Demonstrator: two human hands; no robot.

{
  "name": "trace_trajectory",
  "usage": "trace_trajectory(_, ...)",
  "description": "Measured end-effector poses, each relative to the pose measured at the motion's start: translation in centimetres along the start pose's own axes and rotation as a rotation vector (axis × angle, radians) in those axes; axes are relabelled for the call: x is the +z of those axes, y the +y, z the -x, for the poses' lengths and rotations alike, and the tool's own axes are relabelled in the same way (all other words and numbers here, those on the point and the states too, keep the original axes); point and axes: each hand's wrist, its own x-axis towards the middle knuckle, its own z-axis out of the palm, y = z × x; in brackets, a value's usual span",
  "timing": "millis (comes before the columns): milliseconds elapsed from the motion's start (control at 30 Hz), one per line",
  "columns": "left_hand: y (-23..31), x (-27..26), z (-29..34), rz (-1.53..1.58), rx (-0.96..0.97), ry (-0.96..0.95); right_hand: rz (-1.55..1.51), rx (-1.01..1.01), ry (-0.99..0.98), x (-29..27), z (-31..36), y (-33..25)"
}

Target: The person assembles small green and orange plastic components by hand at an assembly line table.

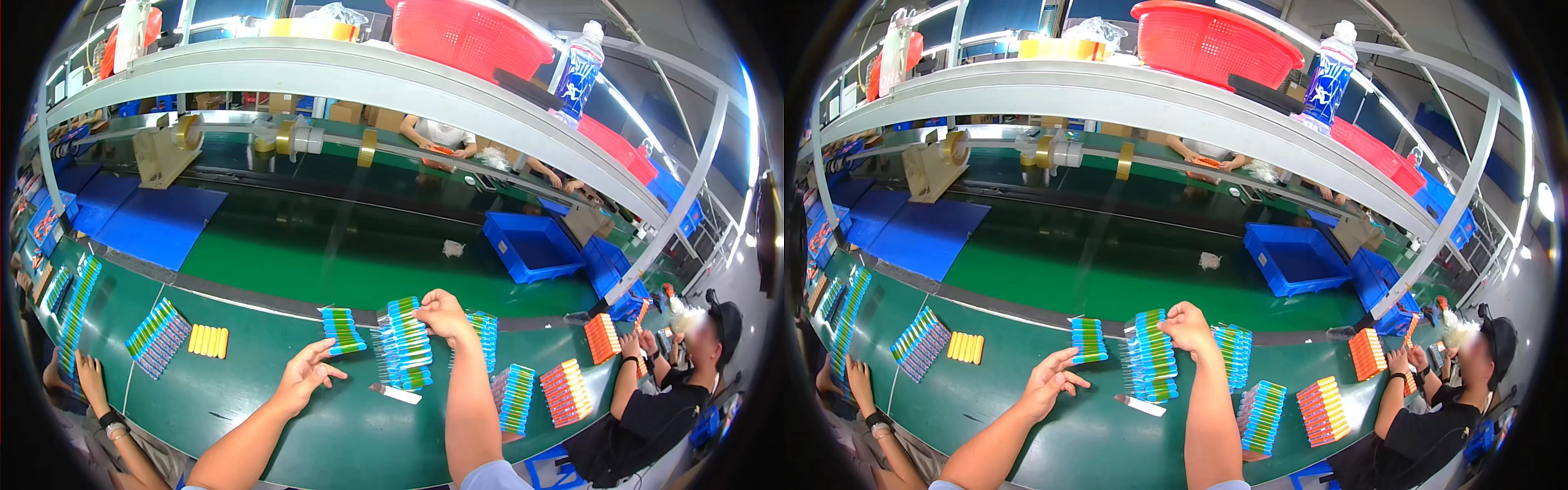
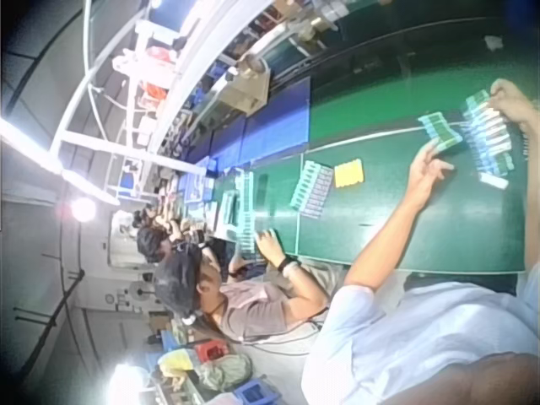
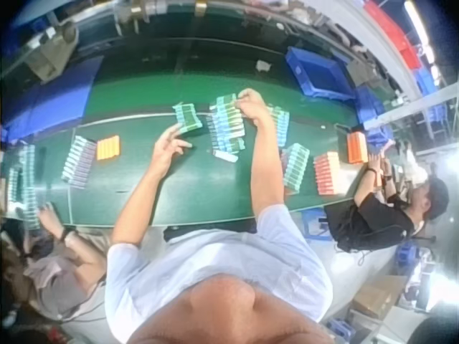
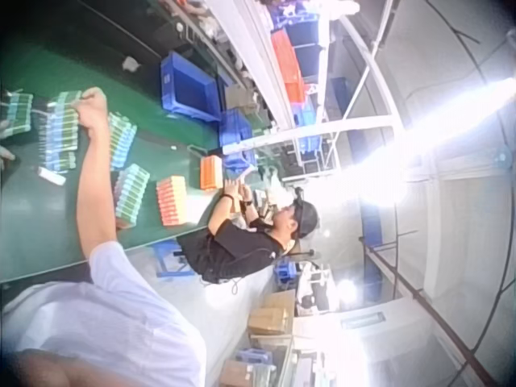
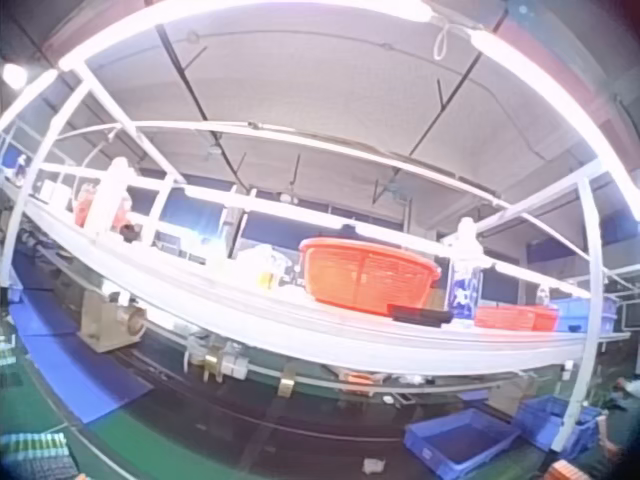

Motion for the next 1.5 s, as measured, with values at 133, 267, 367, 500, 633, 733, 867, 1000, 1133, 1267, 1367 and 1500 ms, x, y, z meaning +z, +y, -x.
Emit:
trace_trajectory(133, -0.2, -0.1, 0.0, -0.016, -0.010, 0.026, -0.089, -0.158, 0.127, -0.7, 2.5, -2.2)
trace_trajectory(267, -0.2, -0.3, 0.0, -0.022, 0.001, 0.018, -0.357, -0.272, 0.074, -1.7, 4.7, -3.7)
trace_trajectory(367, -0.2, 0.0, -0.2, -0.021, 0.003, 0.007, -0.292, -0.299, 0.035, -2.5, 2.9, 0.6)
trace_trajectory(500, -0.4, -0.1, -0.3, -0.013, -0.006, -0.006, 0.237, -0.068, 0.114, -0.5, 1.6, 5.9)
trace_trajectory(633, -0.6, -1.1, 0.8, -0.038, -0.011, 0.050, 0.694, -0.235, 0.312, 4.1, 4.1, 3.8)
trace_trajectory(733, -1.4, -0.2, 0.0, -0.013, -0.022, -0.023, 0.718, -0.289, 0.320, 4.6, 5.4, 4.5)
trace_trajectory(867, -1.2, -0.4, 0.5, -0.011, -0.039, -0.006, 0.840, -0.161, 0.220, 8.1, 8.0, 2.3)
trace_trajectory(1000, -0.7, -0.1, 0.4, -0.010, -0.074, 0.001, 0.841, -0.215, 0.195, 8.4, 7.7, 2.1)
trace_trajectory(1133, -0.6, -0.3, 0.2, -0.016, -0.059, -0.009, 0.908, -0.231, 0.234, 8.2, 6.2, 2.7)
trace_trajectory(1267, -1.1, -0.5, 0.3, -0.024, -0.076, -0.023, 0.854, -0.250, 0.125, 7.2, 5.7, 4.7)
trace_trajectory(1367, -1.0, -0.5, 0.5, -0.032, -0.072, -0.026, 0.692, -0.262, -0.001, 6.6, 7.0, 4.2)
trace_trajectory(1500, -0.8, 0.0, 0.6, -0.050, -0.072, -0.018, 0.480, -0.743, 0.252, 7.3, 14.8, 0.7)
